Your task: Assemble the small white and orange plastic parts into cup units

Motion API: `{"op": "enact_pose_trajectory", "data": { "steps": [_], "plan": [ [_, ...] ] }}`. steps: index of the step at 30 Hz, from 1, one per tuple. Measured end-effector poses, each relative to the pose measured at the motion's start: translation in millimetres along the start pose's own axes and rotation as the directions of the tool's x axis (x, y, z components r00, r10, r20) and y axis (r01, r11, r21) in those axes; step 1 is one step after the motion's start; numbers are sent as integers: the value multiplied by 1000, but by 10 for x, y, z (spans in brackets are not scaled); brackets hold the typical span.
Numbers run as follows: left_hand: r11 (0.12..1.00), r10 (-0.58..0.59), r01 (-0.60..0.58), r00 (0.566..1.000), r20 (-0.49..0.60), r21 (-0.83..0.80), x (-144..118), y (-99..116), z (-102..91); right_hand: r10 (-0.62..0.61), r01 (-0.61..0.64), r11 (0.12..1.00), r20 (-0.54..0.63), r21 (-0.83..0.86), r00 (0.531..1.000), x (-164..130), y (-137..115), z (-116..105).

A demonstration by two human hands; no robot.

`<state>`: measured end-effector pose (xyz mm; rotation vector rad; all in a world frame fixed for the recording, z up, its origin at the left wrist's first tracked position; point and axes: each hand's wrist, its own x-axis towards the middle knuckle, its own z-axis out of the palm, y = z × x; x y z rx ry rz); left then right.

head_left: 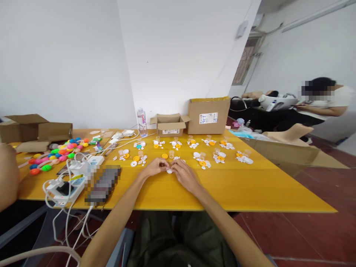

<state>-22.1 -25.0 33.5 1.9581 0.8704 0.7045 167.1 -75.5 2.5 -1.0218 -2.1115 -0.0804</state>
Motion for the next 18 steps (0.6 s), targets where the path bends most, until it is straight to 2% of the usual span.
{"op": "enact_pose_trajectory", "data": {
  "steps": [18],
  "plan": [
    [1000,-4,4,1000,13,13,15,-59,9,-3,3,1000,3,8,1000,-6,8,-7]
  ]
}}
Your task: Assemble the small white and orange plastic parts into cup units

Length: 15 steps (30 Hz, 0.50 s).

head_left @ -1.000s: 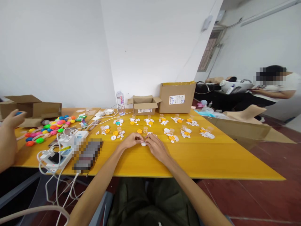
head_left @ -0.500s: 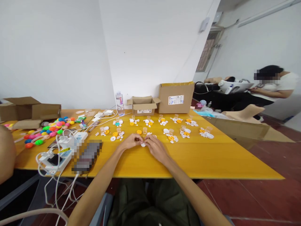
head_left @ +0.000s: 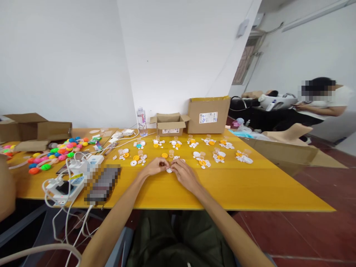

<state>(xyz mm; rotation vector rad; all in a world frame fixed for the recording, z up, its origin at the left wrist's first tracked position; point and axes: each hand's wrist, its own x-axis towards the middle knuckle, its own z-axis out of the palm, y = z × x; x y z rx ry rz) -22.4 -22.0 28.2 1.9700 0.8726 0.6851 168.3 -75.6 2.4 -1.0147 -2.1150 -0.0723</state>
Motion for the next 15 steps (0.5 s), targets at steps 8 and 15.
{"op": "enact_pose_trajectory", "data": {
  "steps": [8,15],
  "plan": [
    [1000,6,-6,1000,2,13,-3,16,3,11,-11,1000,16,7,1000,6,-8,-11],
    [1000,0,0,1000,10,-11,-7,17,-3,33,-33,999,37,-4,999,-3,-17,-19]
  ]
}}
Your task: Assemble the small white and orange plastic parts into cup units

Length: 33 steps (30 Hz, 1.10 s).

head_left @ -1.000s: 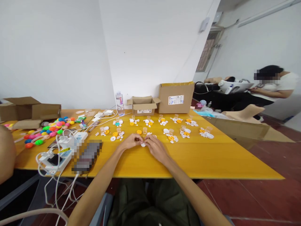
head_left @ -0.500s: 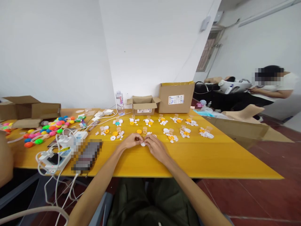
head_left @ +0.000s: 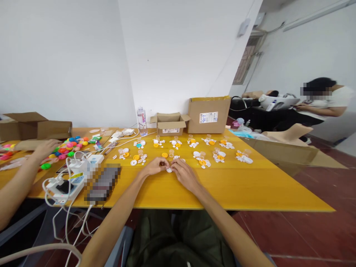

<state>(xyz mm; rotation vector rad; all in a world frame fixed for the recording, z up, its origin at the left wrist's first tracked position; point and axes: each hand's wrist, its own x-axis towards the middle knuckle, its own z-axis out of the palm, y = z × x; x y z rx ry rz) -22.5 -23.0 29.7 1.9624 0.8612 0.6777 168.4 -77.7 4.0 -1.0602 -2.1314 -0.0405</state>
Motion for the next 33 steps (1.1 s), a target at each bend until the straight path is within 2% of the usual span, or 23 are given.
{"op": "enact_pose_trajectory", "data": {
  "steps": [22,33],
  "plan": [
    [992,-50,50,999,-1,-113,13,-29,-27,-4,4,1000,-1,-18,1000,-7,-33,-14],
    [982,-79,49,985,-156,-185,18,-42,-79,31,-31,999,11,-11,999,-5,-73,-34]
  ]
}}
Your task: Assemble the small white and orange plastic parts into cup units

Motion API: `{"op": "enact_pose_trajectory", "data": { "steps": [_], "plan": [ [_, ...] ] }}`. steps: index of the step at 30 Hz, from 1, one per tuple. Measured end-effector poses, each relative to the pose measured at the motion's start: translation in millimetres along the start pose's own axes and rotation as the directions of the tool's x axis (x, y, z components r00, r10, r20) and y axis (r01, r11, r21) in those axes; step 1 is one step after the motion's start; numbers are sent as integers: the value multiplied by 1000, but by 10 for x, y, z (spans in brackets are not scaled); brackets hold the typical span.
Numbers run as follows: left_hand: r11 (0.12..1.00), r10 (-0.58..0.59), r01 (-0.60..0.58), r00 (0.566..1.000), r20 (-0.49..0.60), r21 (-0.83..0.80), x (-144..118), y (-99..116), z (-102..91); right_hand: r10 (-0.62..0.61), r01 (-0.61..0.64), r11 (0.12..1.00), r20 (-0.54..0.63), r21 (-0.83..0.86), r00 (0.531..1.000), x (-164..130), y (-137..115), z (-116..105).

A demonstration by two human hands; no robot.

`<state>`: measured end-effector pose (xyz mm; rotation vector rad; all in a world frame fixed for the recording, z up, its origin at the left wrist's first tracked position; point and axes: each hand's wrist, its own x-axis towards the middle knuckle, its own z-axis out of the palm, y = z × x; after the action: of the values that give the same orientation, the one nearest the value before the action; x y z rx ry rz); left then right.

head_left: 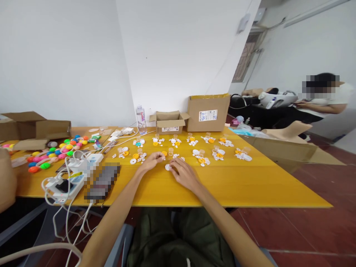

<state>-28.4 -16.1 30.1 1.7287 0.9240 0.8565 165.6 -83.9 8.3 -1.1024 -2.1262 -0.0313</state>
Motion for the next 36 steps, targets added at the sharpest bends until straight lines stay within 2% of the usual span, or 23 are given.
{"op": "enact_pose_trajectory", "data": {
  "steps": [7,13,22,36],
  "plan": [
    [1000,16,-15,998,-66,20,4,-14,0,-12,12,1000,9,-3,1000,-17,20,23],
    [999,-1,2,1000,-24,44,8,2,-16,19,-19,1000,19,-5,1000,-33,32,53],
    [999,-29,30,998,62,-16,-8,7,-29,35,-37,999,61,26,998,-15,33,28],
    [995,16,-30,991,130,100,-6,-7,-46,55,-64,993,90,98,994,11,21,33]
  ]
}}
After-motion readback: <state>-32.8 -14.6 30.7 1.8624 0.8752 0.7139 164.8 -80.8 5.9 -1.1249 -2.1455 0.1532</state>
